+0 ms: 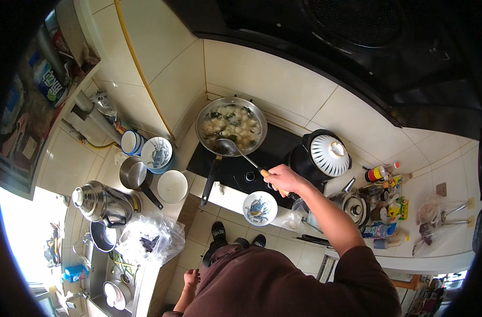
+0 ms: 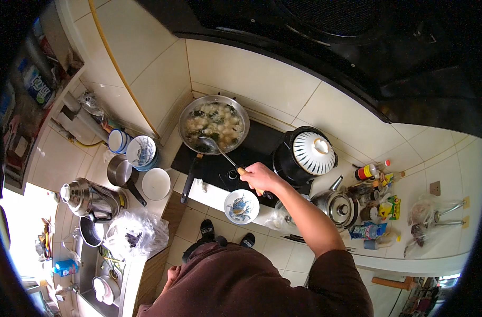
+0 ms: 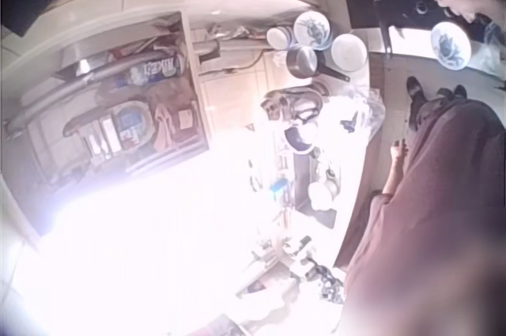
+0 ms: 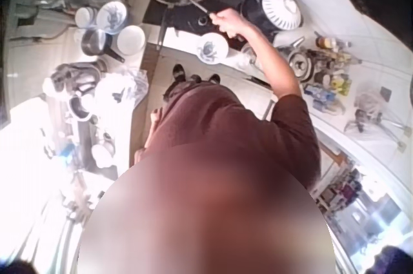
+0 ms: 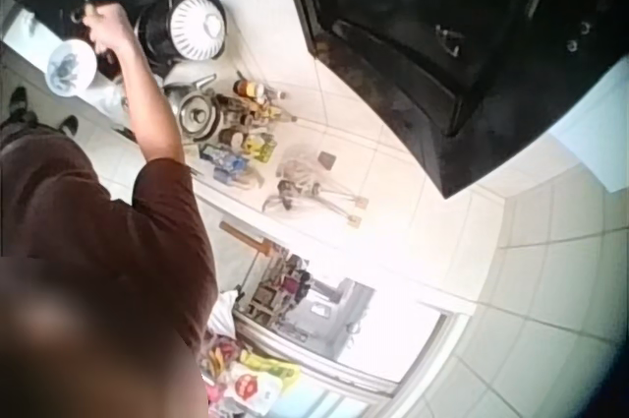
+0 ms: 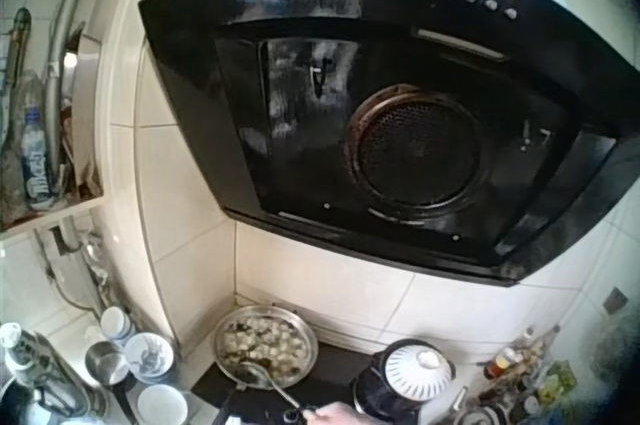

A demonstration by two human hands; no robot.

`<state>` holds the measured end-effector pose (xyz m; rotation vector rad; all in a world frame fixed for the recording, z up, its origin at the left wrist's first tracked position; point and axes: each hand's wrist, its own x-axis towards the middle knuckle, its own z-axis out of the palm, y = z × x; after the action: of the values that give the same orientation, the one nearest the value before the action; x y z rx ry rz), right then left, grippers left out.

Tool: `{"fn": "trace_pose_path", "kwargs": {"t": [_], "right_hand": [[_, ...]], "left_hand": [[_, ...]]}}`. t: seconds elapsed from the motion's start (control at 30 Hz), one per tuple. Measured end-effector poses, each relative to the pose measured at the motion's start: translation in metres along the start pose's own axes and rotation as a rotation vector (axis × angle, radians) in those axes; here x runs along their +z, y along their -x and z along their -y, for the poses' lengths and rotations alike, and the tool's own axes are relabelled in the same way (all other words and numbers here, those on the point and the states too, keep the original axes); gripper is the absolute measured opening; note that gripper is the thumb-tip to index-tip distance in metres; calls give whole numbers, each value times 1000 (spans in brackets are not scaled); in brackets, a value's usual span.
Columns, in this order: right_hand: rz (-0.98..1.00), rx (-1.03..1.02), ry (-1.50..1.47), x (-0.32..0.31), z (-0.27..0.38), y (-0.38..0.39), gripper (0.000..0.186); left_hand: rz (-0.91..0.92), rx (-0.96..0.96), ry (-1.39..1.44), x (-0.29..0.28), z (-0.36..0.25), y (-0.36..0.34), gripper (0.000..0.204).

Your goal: The person retrieves a plastic bag from the refrigerator, walks to the kitchen, and adds dried seaweed to a pot of boiling dumplings. They stir the contents with a ladle and continue cooking.

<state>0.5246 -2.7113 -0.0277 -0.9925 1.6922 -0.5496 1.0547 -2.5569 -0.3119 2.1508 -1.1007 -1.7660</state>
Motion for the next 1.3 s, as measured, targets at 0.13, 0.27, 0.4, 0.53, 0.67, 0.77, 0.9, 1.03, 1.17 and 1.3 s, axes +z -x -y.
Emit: {"fn": "trace_pose_path", "kwargs": {"t": [0.13,0.27,0.4,0.53,0.67,0.77,0.9,1.03,1.17,1.3], "right_hand": [[23,72,-196,-11,5,-20,24],[86,56,-82,-25,7,-42,26],[126,27,25,-29,32,-44,29],[254,168,-368,-43,22,-57,26],[450,250,-862,-43,-17,-70,35],[514,182,-1097,-23,-40,-70,37],[471,107,-1335,6,-50,-64,37],[276,46,-1191,16,-42,-51,35],[-160,-77,-275,21,-8,-40,27],[-521,-455,693,15,-3,-41,27]], "left_hand": [[8,23,47,2,17,-8,19],[27,-17,1,1,12,-7,18],[-3,-47,-17,-3,4,2,17],[-24,10,20,-2,14,-1,19],[-80,109,-100,6,28,-8,24],[-128,118,-130,8,38,-13,26],[-71,50,-79,3,23,-7,25],[-55,8,-9,0,6,5,23],[-72,59,-25,-5,21,1,24],[-75,52,-63,-5,31,-5,24]]}}
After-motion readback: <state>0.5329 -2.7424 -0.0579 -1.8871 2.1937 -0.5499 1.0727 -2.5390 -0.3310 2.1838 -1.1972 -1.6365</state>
